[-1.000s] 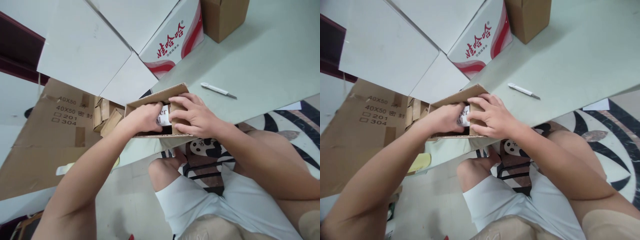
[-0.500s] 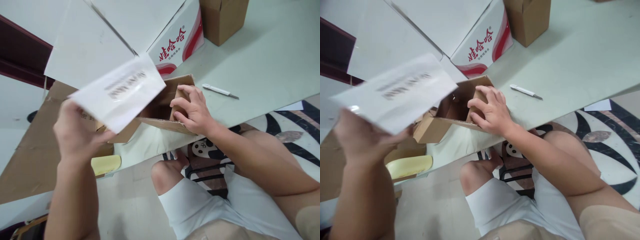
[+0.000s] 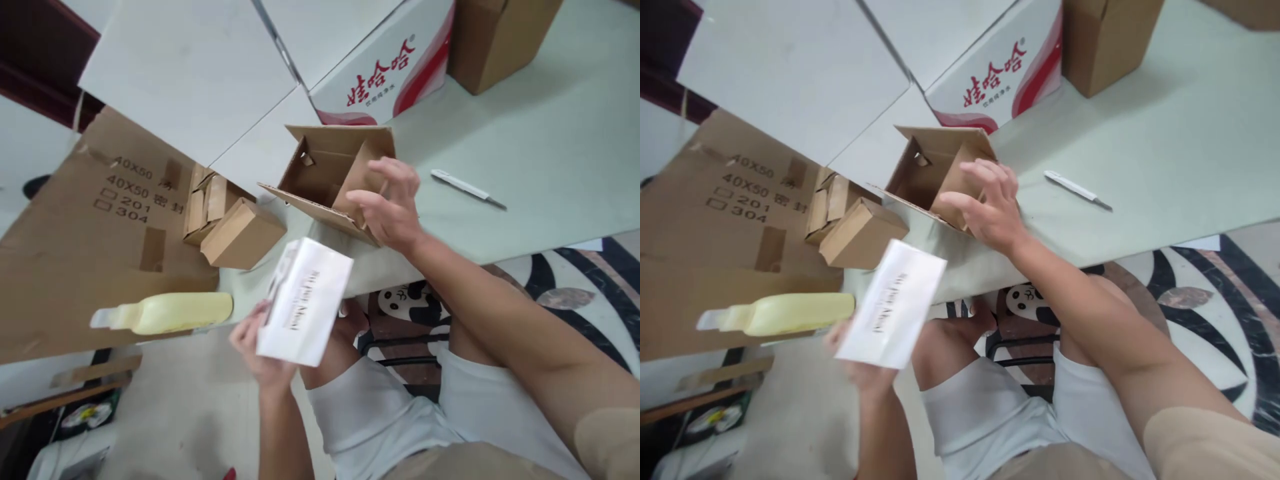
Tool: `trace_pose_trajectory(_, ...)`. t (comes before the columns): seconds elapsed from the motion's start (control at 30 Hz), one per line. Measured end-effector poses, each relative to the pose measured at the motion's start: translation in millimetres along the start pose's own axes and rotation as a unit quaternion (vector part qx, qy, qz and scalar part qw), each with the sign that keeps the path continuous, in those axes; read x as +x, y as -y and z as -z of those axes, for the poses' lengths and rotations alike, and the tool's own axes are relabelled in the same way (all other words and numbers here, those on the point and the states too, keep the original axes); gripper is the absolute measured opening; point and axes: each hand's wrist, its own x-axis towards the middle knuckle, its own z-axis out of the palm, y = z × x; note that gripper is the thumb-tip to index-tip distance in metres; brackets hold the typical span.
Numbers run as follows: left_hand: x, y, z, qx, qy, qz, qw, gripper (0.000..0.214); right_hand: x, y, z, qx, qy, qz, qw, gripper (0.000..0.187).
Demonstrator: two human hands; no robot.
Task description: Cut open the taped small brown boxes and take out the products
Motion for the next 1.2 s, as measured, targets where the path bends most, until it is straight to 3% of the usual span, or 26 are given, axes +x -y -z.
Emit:
trace_pose_trajectory(0.07,-19.5,-8.6,-23.2,0.033,-0.147,-0.021,0.988,0.075,-18.0,1.1,6.7,-0.005,-0.036,0.006,0.999,0.026)
trace_pose_trajectory(0.1,-26.0,-14.3,-32.8,0.048,-0.178,-0.030,0.982,0.076,-28.3,2.0,11.5,0.008,-0.059,0.005,0.998,0.023)
trace_pose_trajectory(0.17,-33.1,-25.5,-46.0,0.070,-0.192,-0.048,0.978,0.073,-47.9,3.8,22.0,0.075,-0.076,-0.023,0.994,0.021)
trace_pose_trajectory(0.2,-34.1,-30.1,-49.5,0.078,-0.181,-0.056,0.979,0.071,-56.1,4.7,26.7,0.123,-0.056,-0.051,0.990,0.022)
trace_pose_trajectory(0.27,-32.8,-37.0,-51.3,0.089,-0.159,-0.082,0.980,0.067,-67.9,6.9,33.9,0.245,0.042,-0.133,0.959,0.025)
trace_pose_trajectory(0.33,-28.0,-41.4,-48.7,0.097,-0.147,-0.120,0.977,0.064,-74.0,8.9,38.1,0.386,0.178,-0.231,0.875,0.034)
trace_pose_trajectory(0.43,-17.4,-45.2,-44.5,0.104,-0.146,-0.178,0.968,0.059,-76.2,10.1,43.2,0.549,0.328,-0.352,0.683,0.054)
trace_pose_trajectory(0.47,-14.1,-45.3,-44.2,0.106,-0.143,-0.191,0.965,0.057,-76.0,9.7,45.4,0.573,0.361,-0.371,0.635,0.060)
trace_pose_trajectory(0.53,-9.6,-42.5,-46.4,0.107,-0.133,-0.203,0.964,0.054,-74.3,7.6,49.9,0.584,0.419,-0.380,0.582,0.075)
trace_pose_trajectory(0.63,-10.1,-31.8,-55.8,0.072,-0.117,-0.167,0.976,0.055,-70.0,2.8,53.8,0.559,0.466,-0.356,0.586,0.097)
trace_pose_trajectory(0.77,-17.1,-19.6,-70.6,-0.085,-0.128,-0.017,0.988,0.067,-65.5,-1.3,50.7,0.546,0.466,-0.322,0.618,0.106)
trace_pose_trajectory(0.83,-18.2,-20.6,-73.4,-0.219,-0.175,0.088,0.956,0.074,-65.1,-1.9,48.5,0.543,0.471,-0.304,0.625,0.108)
trace_pose_trajectory(0.9,-16.1,-27.0,-71.8,-0.348,-0.216,0.193,0.892,0.082,-65.7,-1.5,47.1,0.536,0.471,-0.282,0.641,0.108)
trace_pose_trajectory(0.97,-11.9,-37.3,-67.6,-0.439,-0.211,0.267,0.832,0.085,-67.6,0.4,45.9,0.530,0.458,-0.270,0.662,0.107)
trace_pose_trajectory(1.07,-5.9,-53.3,-63.5,-0.521,-0.162,0.297,0.784,0.085,-73.0,7.0,42.3,0.537,0.419,-0.289,0.673,0.100)
trace_pose_trajectory(1.2,-3.3,-64.7,-65.4,-0.556,-0.175,0.321,0.747,0.089,-82.6,18.2,35.2,0.537,0.404,-0.339,0.658,0.083)
